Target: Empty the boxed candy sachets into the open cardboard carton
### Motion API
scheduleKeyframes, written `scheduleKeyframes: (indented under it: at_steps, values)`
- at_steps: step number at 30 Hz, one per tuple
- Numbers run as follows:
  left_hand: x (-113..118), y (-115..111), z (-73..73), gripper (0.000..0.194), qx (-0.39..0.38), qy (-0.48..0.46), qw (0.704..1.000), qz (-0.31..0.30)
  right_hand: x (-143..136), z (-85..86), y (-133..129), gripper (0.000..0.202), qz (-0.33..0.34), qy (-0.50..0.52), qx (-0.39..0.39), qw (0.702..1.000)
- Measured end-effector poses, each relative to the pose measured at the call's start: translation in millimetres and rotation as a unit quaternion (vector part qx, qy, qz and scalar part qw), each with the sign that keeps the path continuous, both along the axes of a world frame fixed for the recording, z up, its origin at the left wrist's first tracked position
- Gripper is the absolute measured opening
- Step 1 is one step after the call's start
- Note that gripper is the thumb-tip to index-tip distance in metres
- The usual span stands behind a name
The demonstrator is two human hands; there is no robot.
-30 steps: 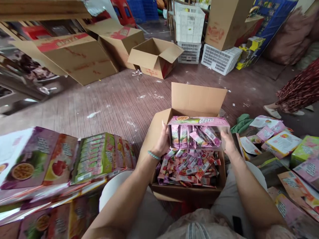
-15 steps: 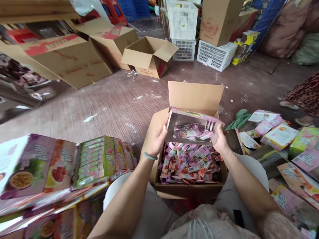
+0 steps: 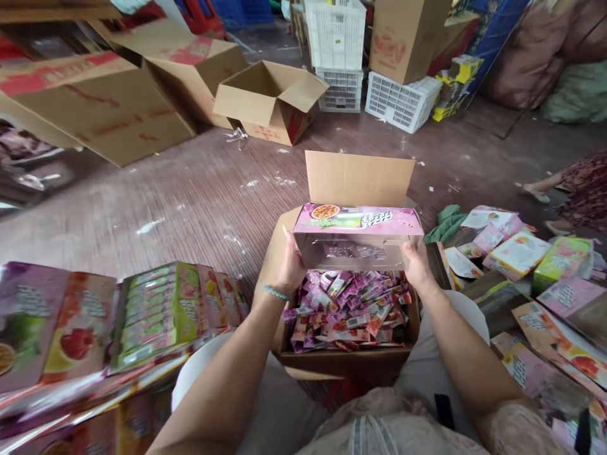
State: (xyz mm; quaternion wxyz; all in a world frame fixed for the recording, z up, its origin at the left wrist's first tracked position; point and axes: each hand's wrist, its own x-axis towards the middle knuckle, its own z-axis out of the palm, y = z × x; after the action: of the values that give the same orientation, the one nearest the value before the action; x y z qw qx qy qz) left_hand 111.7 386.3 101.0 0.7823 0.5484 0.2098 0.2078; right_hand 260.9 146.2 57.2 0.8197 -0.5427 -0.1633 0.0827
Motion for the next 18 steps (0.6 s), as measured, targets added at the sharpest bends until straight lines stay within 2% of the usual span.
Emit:
scheduleKeyframes:
  at_steps: [2, 4, 6, 8, 11, 15, 17, 18]
  values:
    - [-2, 4, -2.3, 0.098, 0.005, 0.010, 0.999, -0.045, 0, 2.6, -3, 0.080, -0.028, 0.024, 0.040, 0.999]
    - [-5, 12, -6.4, 0.101, 0.021, 0.034, 0.997, -0.063, 3, 6.7, -8, 0.081, -0.059, 0.051, 0.080, 0.994]
    - [-9, 23, -11.0, 0.101, 0.047, 0.071, 0.996, -0.033, 9, 10.8, -19, 0.083, -0.084, 0.080, 0.104, 0.988]
    - [-12, 35, -14.9, 0.096, 0.075, 0.127, 0.989, 0.018, 17, 14.5, -42, 0.084, -0.111, 0.129, 0.101, 0.980]
    - [-17, 46, -18.5, 0.084, 0.113, 0.209, 0.969, 0.068, 25, 20.3, -102, 0.081, -0.179, 0.205, 0.099, 0.957]
    - [-23, 46, -15.3, 0.077, 0.116, 0.214, 0.966, 0.086, 15, 30.2, -209, 0.079, -0.331, 0.185, 0.142, 0.914]
    - [-26, 43, -9.7, 0.078, 0.103, 0.194, 0.971, 0.095, 0, 32.7, -242, 0.085, -0.386, 0.198, 0.127, 0.892]
    - [-26, 42, -6.2, 0.078, 0.097, 0.184, 0.973, 0.101, -10, 32.1, -245, 0.088, -0.390, 0.208, 0.102, 0.891]
